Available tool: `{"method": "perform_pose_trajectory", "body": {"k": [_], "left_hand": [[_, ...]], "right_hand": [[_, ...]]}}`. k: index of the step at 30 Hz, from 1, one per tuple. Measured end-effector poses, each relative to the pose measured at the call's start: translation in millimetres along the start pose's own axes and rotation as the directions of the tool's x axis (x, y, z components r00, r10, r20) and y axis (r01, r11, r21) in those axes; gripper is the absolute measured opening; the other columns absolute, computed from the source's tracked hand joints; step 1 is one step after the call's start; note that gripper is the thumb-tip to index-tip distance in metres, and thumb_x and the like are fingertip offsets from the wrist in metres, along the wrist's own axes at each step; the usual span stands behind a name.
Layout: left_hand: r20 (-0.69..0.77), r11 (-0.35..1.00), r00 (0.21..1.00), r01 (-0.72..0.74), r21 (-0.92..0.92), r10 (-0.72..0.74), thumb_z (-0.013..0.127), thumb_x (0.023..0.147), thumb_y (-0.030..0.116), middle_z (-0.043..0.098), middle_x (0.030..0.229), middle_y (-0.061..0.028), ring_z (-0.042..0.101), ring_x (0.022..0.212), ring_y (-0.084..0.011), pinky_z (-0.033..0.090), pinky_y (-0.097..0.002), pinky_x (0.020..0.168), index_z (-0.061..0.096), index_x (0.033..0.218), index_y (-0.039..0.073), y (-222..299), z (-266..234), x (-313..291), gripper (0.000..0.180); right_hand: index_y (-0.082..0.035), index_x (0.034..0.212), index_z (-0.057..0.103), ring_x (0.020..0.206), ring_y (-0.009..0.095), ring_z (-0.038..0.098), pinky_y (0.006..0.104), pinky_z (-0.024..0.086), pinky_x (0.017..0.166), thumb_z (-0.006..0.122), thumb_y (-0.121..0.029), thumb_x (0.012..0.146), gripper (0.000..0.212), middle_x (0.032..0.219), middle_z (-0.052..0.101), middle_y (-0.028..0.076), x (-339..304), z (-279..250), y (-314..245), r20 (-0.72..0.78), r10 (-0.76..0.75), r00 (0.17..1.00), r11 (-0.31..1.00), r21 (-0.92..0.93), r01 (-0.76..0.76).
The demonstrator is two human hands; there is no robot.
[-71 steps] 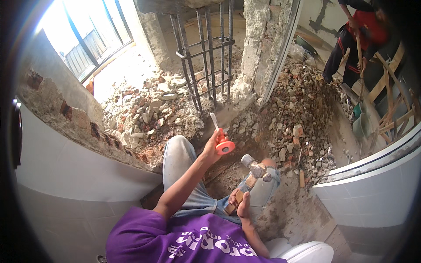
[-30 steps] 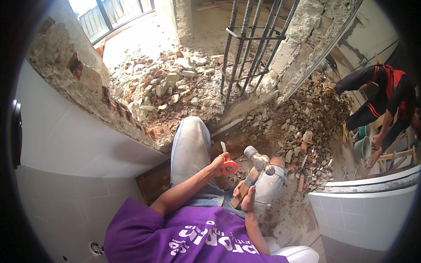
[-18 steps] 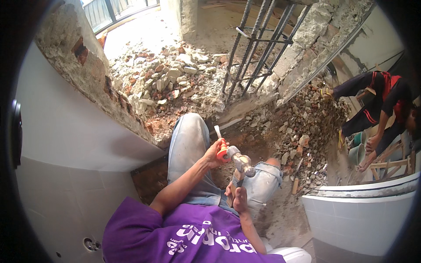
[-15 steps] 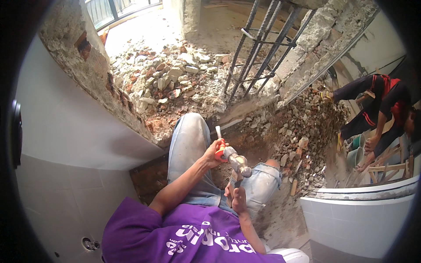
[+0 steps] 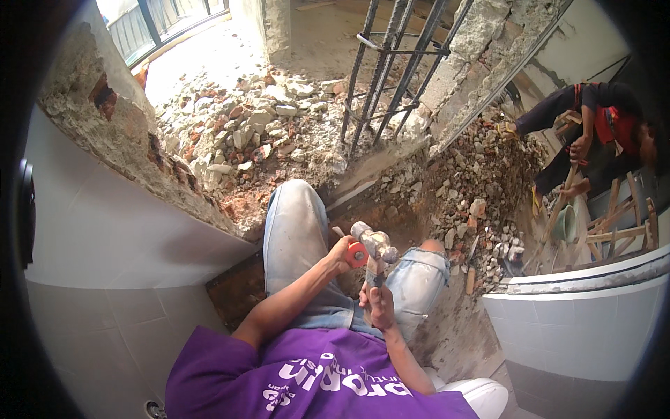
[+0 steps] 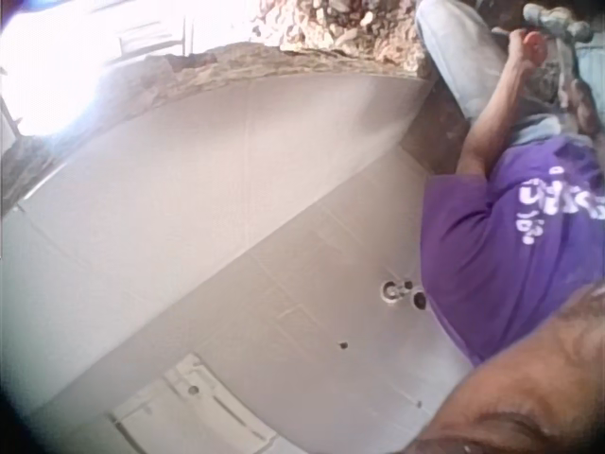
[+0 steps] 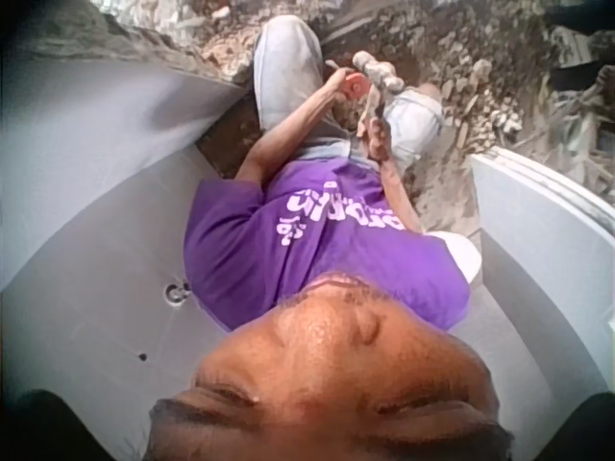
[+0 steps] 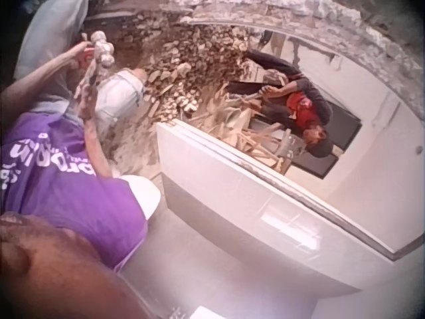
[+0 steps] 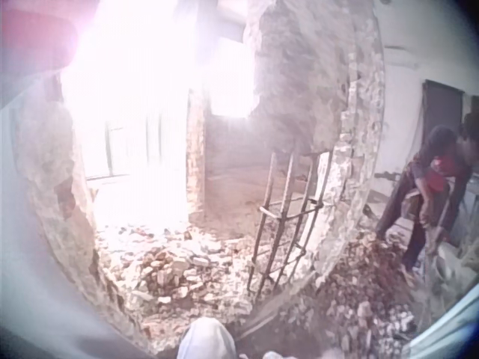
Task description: The person uses a hammer and a chisel to break apart a concrete wall section, creating rubble. They repeatedly strike the chisel against the wall and occasionally clear debris by hand. Another person is visible in the background sweeping the area.
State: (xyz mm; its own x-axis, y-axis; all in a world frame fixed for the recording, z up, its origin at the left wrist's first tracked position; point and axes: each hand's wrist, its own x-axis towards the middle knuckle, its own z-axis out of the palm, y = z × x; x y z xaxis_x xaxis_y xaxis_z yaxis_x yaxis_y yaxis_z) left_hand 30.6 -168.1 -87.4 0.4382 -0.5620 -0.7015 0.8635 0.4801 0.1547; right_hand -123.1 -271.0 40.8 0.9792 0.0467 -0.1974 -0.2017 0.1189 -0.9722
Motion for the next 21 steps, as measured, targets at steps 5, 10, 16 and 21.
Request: {"method": "perform_pose_trajectory", "body": {"k": [5, 10, 16, 21], "left_hand": [[-0.142, 0.999, 0.99, -0.008, 0.037, 0.013, 0.047, 0.085, 0.031, 0.059, 0.092, -0.0093, 0.059, 0.081, -0.0229, 0.05, -0.0412, 0.07, 0.052, 0.101, 0.009, -3, 6, -4, 0.027], [-0.14, 0.995, 0.987, -0.063, 0.079, 0.074, 0.047, 0.085, 0.031, 0.06, 0.092, -0.0102, 0.059, 0.081, -0.0229, 0.05, -0.0406, 0.07, 0.051, 0.101, 0.007, 2, -4, 5, 0.029], [-0.165, 0.997, 0.985, -0.032, 0.072, 0.044, 0.049, 0.085, 0.028, 0.06, 0.09, -0.0101, 0.059, 0.079, -0.0228, 0.051, -0.0392, 0.069, 0.053, 0.098, 0.006, -2, -10, 10, 0.026], [-0.196, 0.997, 0.98, -0.026, 0.079, 0.041, 0.051, 0.083, 0.027, 0.06, 0.09, -0.0096, 0.058, 0.078, -0.0224, 0.051, -0.0389, 0.067, 0.054, 0.097, 0.007, -3, -9, 7, 0.025]], "right_hand": [[0.001, 0.092, 0.049, 0.061, 0.012, 0.049, 0.0263, 0.043, 0.06, 0.039, -0.058, 0.09, 0.06, 0.066, 0.049, 0.005, -3, -10, 7, -0.076, -0.008, 0.997, 0.996, 0.084, 0.014], [-0.001, 0.089, 0.049, 0.061, 0.011, 0.048, 0.025, 0.042, 0.059, 0.04, -0.046, 0.095, 0.046, 0.067, 0.049, 0.004, -3, -16, 6, -0.092, -0.064, 0.994, 0.982, 0.172, 0.079], [-0.002, 0.082, 0.052, 0.058, 0.01, 0.049, 0.0252, 0.043, 0.056, 0.051, -0.028, 0.093, 0.028, 0.064, 0.049, 0.002, -6, -21, 5, -0.145, -0.075, 0.987, 0.978, 0.18, 0.101], [-0.004, 0.079, 0.049, 0.056, 0.01, 0.048, 0.0259, 0.044, 0.054, 0.051, -0.024, 0.092, 0.025, 0.063, 0.047, 0.002, -6, -19, 2, -0.195, -0.074, 0.978, 0.979, 0.172, 0.108]]}}
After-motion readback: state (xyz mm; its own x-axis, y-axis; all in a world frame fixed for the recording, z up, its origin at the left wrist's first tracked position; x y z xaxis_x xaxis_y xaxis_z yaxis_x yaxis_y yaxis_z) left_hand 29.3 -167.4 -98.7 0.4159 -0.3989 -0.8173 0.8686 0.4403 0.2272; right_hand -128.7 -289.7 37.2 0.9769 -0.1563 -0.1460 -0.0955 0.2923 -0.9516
